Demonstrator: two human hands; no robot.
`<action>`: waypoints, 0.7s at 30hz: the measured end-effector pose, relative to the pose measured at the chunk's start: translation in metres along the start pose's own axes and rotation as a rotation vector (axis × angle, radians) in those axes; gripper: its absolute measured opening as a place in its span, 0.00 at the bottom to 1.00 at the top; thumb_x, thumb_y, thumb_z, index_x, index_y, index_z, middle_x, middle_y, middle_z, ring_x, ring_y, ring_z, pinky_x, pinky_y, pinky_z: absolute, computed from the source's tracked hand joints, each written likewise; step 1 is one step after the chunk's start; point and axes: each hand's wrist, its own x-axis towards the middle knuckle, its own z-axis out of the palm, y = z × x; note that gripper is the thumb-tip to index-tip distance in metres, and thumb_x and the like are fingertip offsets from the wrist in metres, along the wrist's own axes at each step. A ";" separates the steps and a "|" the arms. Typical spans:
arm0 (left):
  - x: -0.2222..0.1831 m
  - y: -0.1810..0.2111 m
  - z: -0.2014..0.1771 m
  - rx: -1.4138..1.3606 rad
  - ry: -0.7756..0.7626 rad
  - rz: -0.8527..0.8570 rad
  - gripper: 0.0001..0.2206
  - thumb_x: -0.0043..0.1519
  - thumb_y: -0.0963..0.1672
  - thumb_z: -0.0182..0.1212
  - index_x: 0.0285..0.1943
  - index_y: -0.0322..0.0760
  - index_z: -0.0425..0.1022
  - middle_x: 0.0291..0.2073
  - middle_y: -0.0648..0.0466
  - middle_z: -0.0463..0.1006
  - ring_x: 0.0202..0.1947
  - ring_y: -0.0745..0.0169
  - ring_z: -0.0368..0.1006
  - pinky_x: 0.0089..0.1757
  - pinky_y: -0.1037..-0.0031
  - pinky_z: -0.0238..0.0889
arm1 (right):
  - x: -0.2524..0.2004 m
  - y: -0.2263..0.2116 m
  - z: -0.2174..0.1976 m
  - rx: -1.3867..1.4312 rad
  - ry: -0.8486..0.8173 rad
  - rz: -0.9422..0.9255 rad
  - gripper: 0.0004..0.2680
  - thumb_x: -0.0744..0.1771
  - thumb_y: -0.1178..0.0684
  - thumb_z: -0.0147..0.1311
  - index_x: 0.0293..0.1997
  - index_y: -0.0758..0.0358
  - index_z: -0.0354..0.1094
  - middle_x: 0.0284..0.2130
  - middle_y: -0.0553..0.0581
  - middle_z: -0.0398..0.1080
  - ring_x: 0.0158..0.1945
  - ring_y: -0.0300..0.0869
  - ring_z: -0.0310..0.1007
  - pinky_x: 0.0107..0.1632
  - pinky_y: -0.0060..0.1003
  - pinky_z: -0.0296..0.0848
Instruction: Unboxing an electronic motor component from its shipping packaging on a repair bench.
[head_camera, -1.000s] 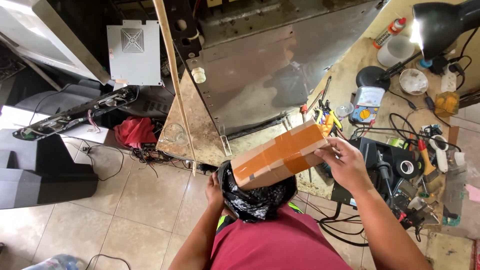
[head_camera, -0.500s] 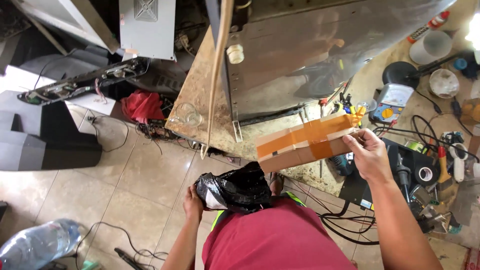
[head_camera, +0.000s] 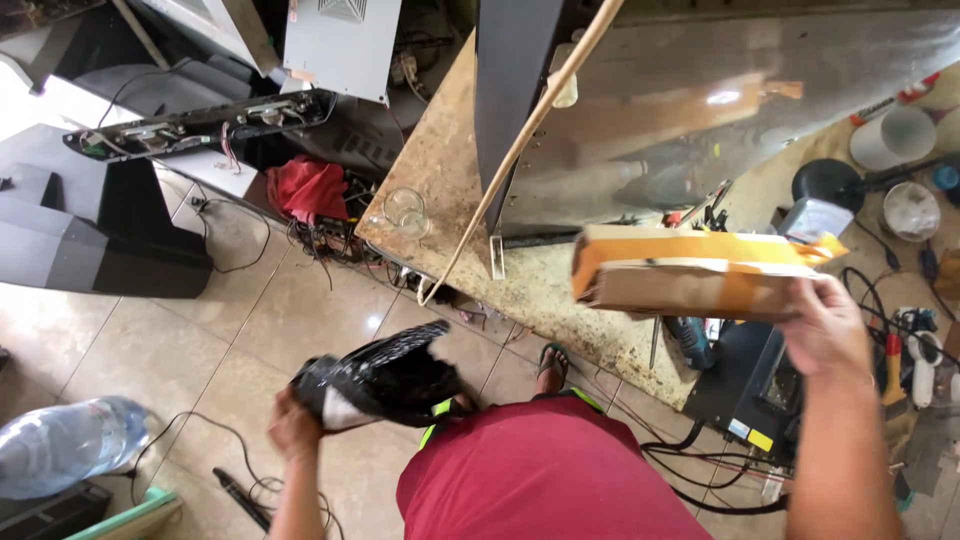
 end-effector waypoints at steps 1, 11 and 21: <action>0.007 -0.006 -0.020 0.152 -0.006 0.043 0.19 0.75 0.56 0.42 0.51 0.55 0.81 0.43 0.51 0.83 0.43 0.47 0.75 0.43 0.61 0.63 | 0.008 0.001 -0.022 0.026 -0.069 -0.053 0.07 0.71 0.46 0.59 0.48 0.52 0.65 0.48 0.51 0.74 0.47 0.37 0.75 0.46 0.33 0.78; 0.035 -0.047 -0.092 0.029 0.357 -0.261 0.25 0.73 0.55 0.42 0.55 0.33 0.76 0.49 0.37 0.78 0.49 0.33 0.73 0.50 0.56 0.62 | 0.043 0.081 -0.048 -0.137 -0.037 -0.096 0.05 0.75 0.51 0.57 0.47 0.47 0.64 0.43 0.43 0.73 0.43 0.29 0.74 0.45 0.27 0.76; -0.023 0.011 -0.018 -0.331 0.002 -1.103 0.44 0.59 0.68 0.43 0.82 0.56 0.39 0.80 0.62 0.44 0.79 0.37 0.31 0.68 0.37 0.22 | 0.046 0.085 0.093 -0.323 -0.265 -0.007 0.02 0.70 0.56 0.55 0.46 0.60 0.70 0.40 0.49 0.72 0.45 0.34 0.70 0.48 0.27 0.68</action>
